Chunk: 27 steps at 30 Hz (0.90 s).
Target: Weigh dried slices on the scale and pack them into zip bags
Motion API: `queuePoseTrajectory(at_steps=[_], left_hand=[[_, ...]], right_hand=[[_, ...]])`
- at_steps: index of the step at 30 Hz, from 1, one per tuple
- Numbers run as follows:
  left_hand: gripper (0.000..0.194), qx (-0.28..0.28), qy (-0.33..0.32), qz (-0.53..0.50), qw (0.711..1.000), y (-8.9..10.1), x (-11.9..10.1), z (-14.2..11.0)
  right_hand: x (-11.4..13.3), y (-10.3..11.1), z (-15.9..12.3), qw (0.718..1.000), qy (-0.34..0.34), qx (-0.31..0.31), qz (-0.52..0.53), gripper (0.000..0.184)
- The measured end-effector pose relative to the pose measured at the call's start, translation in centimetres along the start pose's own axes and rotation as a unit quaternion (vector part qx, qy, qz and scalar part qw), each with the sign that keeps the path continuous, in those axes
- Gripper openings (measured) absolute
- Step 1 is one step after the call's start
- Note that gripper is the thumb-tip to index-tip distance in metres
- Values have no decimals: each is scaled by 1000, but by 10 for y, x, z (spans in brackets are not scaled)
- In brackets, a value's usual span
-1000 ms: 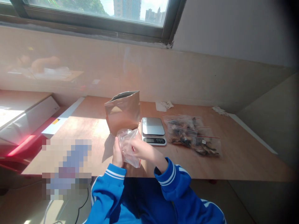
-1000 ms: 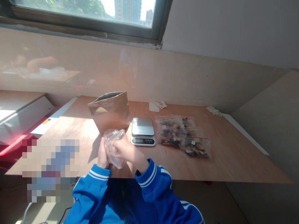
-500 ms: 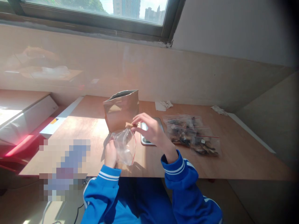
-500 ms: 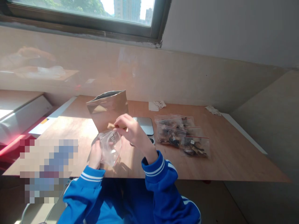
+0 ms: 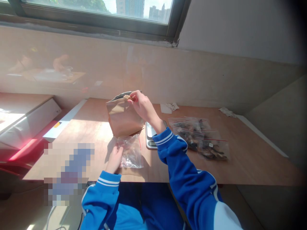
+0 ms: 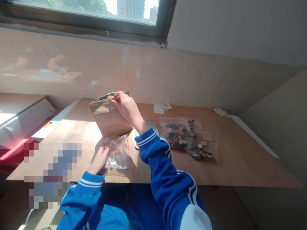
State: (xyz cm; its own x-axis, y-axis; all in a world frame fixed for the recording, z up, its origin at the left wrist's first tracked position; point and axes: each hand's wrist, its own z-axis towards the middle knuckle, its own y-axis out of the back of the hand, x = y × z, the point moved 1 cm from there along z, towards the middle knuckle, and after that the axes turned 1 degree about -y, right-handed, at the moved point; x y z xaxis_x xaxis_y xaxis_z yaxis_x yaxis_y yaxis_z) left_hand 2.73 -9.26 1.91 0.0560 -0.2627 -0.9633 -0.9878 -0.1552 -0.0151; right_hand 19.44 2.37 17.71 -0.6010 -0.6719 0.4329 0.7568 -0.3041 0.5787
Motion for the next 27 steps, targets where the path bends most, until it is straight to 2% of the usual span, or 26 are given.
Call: queuePoseTrajectory(at_steps=[2,4,9,12,15,17,20,22,24,27], left_hand=[[31,9,-39,49,998,0,-2,-1],[37,10,-81,113,990,-1,-4,-3],[55,-76,-144,203,966,-5,-6,-10],[53,-117,-177,231,949,-2,-4,-13],[45,-159,-214,237,934,7,-2,-15],[43,-158,-224,222,936,16,-2,-18],[42,-115,-236,211,941,26,-6,-25],[39,-85,-257,241,932,27,-11,-28],[36,-61,-293,289,909,25,-16,-29],[39,7,-338,367,867,15,-14,-22]], right_hand=[[3,1,5,999,2,-49,-15,16],[3,2,10,997,4,-66,-27,15],[-4,5,10,1000,20,-2,5,17],[-6,7,6,999,39,26,17,21],[-1,10,3,998,44,27,-29,23],[6,13,-3,998,31,-3,-59,23],[20,17,-29,995,-29,-74,-58,24],[28,13,-59,992,-83,-91,-40,26],[34,0,-93,991,-123,-42,-30,28],[37,-30,-142,990,-112,77,-39,28]])
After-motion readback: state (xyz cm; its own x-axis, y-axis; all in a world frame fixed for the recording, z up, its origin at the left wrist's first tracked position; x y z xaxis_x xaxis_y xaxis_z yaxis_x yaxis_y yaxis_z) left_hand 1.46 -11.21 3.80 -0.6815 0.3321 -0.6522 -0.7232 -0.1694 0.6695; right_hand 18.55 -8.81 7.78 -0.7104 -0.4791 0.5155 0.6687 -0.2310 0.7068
